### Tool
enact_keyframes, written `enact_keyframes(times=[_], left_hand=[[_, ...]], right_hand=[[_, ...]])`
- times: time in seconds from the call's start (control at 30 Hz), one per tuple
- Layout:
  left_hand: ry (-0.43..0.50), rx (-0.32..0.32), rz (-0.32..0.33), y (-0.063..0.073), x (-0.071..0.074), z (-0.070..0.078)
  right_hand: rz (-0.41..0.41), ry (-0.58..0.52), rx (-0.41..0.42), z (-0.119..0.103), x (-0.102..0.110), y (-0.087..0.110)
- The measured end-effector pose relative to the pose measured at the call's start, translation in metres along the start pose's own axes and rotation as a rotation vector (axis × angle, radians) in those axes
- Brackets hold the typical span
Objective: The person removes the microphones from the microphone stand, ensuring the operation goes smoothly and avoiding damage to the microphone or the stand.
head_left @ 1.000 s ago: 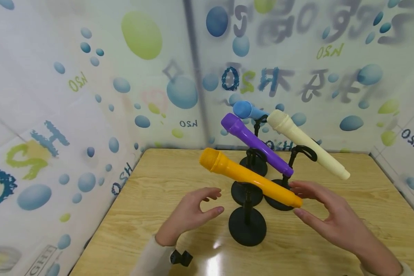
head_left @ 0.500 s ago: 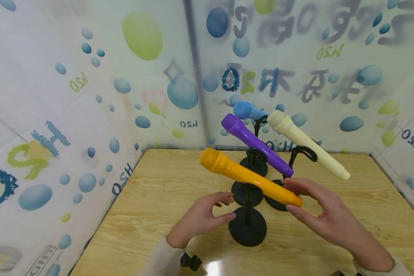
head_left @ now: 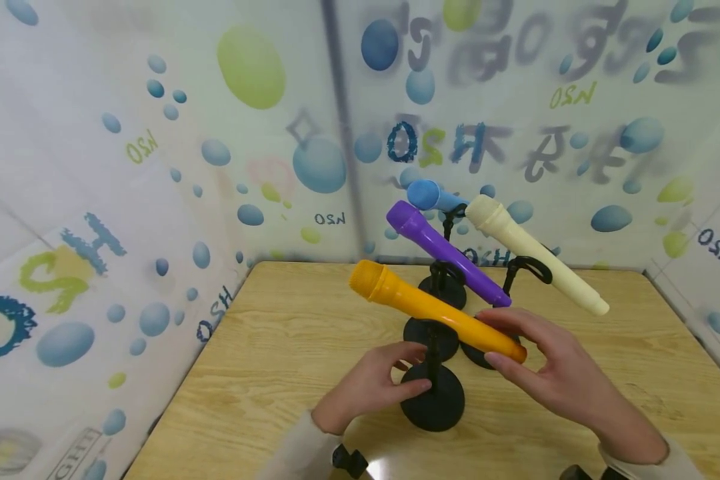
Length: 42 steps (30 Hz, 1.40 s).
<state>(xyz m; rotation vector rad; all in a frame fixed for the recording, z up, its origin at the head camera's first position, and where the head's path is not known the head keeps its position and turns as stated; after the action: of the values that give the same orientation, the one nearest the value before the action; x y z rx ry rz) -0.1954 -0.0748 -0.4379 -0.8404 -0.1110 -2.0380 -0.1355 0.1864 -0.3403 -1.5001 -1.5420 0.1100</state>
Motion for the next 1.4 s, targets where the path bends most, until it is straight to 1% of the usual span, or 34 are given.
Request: enact_keyframes(times=[0.17, 0.27, 0.4, 0.53, 0.7, 0.9, 0.97, 1.17, 1.4], left_hand=[[0.008, 0.005, -0.005, -0.007, -0.009, -0.003], [0.011, 0.016, -0.012, -0.009, -0.013, -0.002], [0.025, 0.029, -0.023, -0.010, -0.016, -0.002], [0.042, 0.030, -0.017, -0.010, -0.019, -0.003], [0.046, 0.042, -0.012, -0.010, -0.022, -0.007], [0.055, 0.068, -0.017, -0.011, -0.024, -0.011], [0.069, 0.063, -0.023, -0.012, -0.025, -0.011], [0.110, 0.023, -0.034, -0.013, -0.029, -0.011], [0.135, 0.013, -0.024, -0.015, -0.033, -0.013]], right_hand=[[0.005, -0.011, 0.028, -0.002, -0.002, -0.006], [0.004, -0.032, 0.048, -0.004, -0.005, -0.010], [0.006, -0.036, 0.050, -0.006, -0.007, -0.014], [0.016, -0.038, 0.047, -0.008, -0.009, -0.018], [0.007, -0.046, 0.029, -0.010, -0.012, -0.023], [0.001, -0.065, 0.052, -0.013, -0.012, -0.030], [-0.003, -0.064, 0.045, -0.014, -0.012, -0.032], [-0.037, -0.046, 0.013, -0.017, -0.012, -0.039], [-0.091, -0.043, -0.020, -0.022, -0.013, -0.046]])
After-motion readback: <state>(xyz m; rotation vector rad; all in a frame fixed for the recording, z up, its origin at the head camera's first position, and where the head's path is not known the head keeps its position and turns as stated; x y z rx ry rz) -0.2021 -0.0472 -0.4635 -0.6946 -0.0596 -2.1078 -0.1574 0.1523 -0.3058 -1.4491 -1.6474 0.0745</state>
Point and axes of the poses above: each hand's wrist, its own y-axis away from the middle knuckle, its own x-axis out of the back of the hand, z = x × y, the point moved 4 cm from there along -y, towards the middle knuckle, and after that the axes turned 6 degrees about z, right-handed, at the moved point
